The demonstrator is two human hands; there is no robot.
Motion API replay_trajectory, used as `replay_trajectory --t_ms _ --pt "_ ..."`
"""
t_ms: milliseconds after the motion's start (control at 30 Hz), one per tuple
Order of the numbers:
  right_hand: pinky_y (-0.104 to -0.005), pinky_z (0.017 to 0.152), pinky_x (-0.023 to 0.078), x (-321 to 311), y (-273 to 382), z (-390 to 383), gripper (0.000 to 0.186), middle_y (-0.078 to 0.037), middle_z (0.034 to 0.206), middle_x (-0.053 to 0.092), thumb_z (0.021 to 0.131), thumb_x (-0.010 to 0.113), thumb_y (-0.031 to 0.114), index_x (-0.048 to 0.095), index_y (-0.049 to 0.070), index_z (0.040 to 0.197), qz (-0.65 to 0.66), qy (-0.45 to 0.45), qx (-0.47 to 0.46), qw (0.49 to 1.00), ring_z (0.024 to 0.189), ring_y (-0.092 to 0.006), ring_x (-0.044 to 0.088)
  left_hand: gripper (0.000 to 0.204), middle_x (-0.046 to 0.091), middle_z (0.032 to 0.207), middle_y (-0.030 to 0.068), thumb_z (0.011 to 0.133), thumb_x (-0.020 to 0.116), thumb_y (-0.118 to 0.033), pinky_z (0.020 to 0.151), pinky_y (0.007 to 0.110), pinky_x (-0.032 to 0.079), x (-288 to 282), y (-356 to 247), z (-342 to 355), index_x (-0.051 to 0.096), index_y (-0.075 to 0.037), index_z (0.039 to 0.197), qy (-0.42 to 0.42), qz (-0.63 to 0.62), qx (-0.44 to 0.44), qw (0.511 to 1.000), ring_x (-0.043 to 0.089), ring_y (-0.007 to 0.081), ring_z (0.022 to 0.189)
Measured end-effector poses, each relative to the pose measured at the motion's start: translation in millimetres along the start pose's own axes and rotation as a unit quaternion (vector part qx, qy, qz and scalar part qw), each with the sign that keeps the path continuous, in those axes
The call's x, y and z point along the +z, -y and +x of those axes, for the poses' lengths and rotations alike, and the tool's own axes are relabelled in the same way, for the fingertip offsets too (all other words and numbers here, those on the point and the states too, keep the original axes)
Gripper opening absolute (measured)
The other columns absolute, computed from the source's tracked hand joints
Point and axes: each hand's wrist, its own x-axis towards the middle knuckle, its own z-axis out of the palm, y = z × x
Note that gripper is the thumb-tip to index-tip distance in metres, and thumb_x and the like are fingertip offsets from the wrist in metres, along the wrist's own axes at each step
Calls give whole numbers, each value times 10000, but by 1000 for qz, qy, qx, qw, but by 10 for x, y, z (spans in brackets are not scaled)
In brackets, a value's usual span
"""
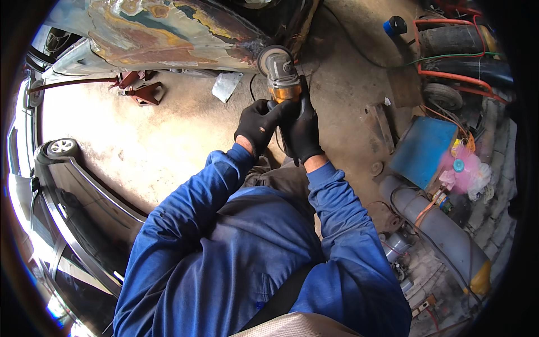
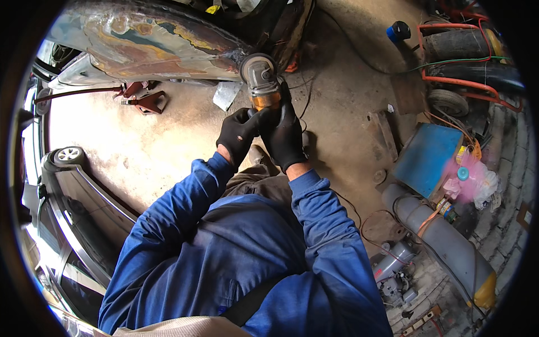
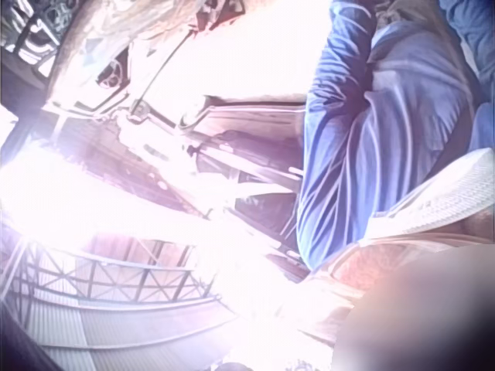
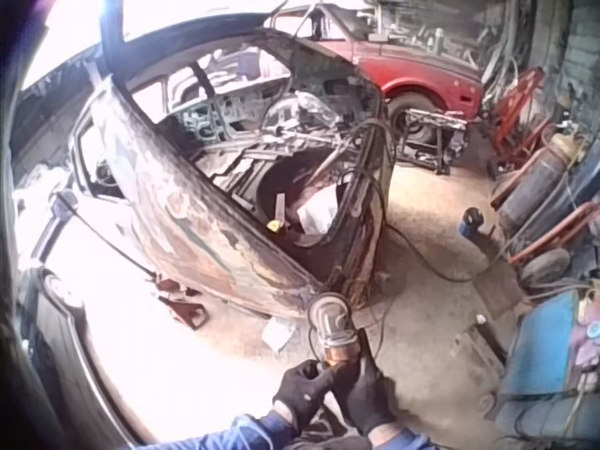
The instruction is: The person uses an angle grinder to remove paint and rust from the exterior surface of a car door. They move the grinder along the door panel, generating sparks as they work on different sections of the metal.
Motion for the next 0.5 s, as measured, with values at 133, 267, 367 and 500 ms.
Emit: replay_trajectory --t_ms 133,267,367,500 --pt "-407 945 603 -116 331 105 913 -229 1316 743 981 855 276 352 41 1705 -92 -2 -38 995 1161 -296 756 504 757 914 33 952 881 -437 747 315 517 25 -99 81 767 45 1045 -15 3 28 999 631 101 835" --pt "-377 934 601 -182 649 160 879 -192 1310 758 985 859 266 380 59 1692 -53 30 42 997 1138 -235 759 548 754 899 54 955 864 -469 749 321 524 24 -233 99 761 62 1040 -9 -9 30 999 642 115 830" --pt "-402 924 619 -178 746 156 900 -218 1314 747 989 838 241 336 58 1713 -62 46 47 996 1131 -289 770 578 757 900 73 951 860 -488 760 321 534 -22 -324 55 752 73 1042 -3 -1 11 1000 655 125 833" --pt "-393 887 632 -133 705 135 927 -215 1309 745 983 847 241 317 58 1722 -94 45 14 994 1103 -282 778 597 761 921 85 946 863 -496 766 320 540 -73 -367 -16 738 78 1054 0 -9 12 1000 663 129 843"
